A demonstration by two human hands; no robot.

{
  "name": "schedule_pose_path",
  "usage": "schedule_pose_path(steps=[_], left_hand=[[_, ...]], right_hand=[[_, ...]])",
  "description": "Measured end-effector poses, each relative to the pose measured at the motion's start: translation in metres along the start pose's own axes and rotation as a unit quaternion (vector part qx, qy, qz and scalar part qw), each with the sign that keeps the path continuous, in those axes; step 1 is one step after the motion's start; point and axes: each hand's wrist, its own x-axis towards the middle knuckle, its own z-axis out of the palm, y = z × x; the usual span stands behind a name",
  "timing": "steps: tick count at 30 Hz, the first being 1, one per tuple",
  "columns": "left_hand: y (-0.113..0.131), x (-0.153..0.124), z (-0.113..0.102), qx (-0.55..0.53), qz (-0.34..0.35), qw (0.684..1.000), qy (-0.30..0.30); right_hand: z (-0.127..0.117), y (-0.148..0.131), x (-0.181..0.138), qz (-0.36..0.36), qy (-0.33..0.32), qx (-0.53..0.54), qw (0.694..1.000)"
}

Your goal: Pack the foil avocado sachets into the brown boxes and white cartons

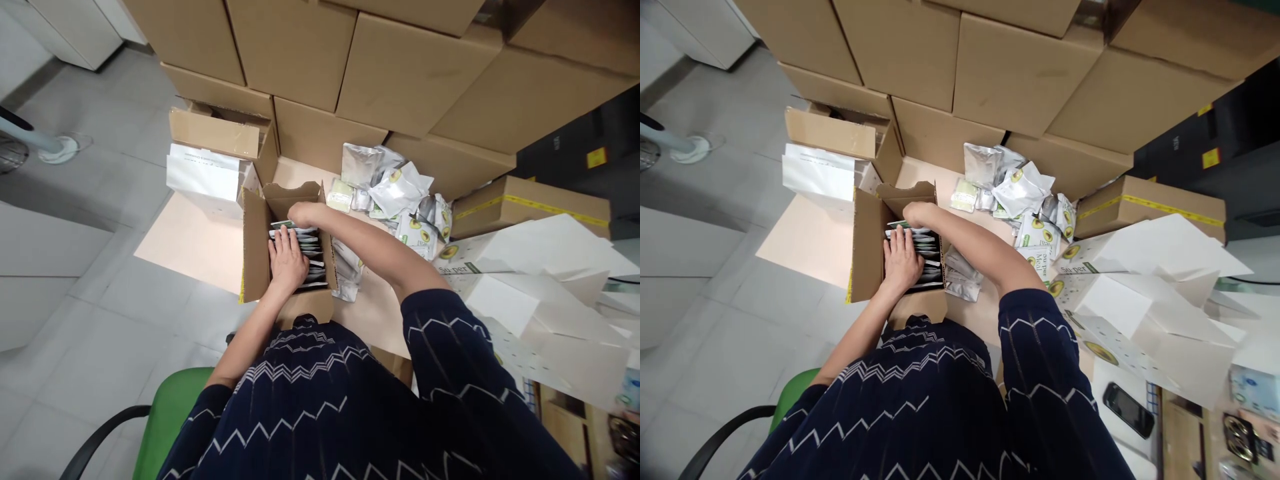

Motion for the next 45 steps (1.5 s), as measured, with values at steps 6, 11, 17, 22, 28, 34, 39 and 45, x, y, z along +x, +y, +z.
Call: schedule_pose_path(steps=[6, 11, 17, 22, 28, 34, 39, 45], left_hand=[[0.009, 0.004, -0.012, -0.001, -0.007, 1.0, -0.017], [0.009, 0.015, -0.007, 0.01, -0.011, 1.0, -0.014], [0.002, 0.019, -0.001, 0.013, -0.008, 1.0, -0.023], [0.002, 0.017, 0.0, 0.013, -0.006, 1.0, -0.021], [0.001, 0.015, 0.004, 0.023, 0.003, 1.0, -0.008], [0.0, 0.013, 0.005, 0.033, 0.006, 0.999, -0.012], [0.002, 0.011, 0.002, 0.043, 0.005, 0.999, -0.015], [0.003, 0.006, 0.0, 0.038, 0.005, 0.999, -0.012]], right_hand=[[-0.001, -0.003, -0.001, -0.033, -0.011, -0.002, 0.999], [0.001, 0.003, -0.005, -0.07, -0.025, 0.024, 0.997], [0.005, 0.028, -0.059, -0.114, 0.146, 0.331, 0.925], [0.071, 0.067, -0.115, 0.002, 0.43, 0.598, 0.676], [0.2, 0.064, -0.113, 0.242, 0.286, 0.461, 0.805], [0.25, 0.021, -0.089, 0.268, 0.211, 0.318, 0.885], [0.251, 0.014, -0.085, 0.331, 0.256, 0.298, 0.858], [0.223, 0.049, -0.113, 0.394, 0.25, 0.356, 0.81]])
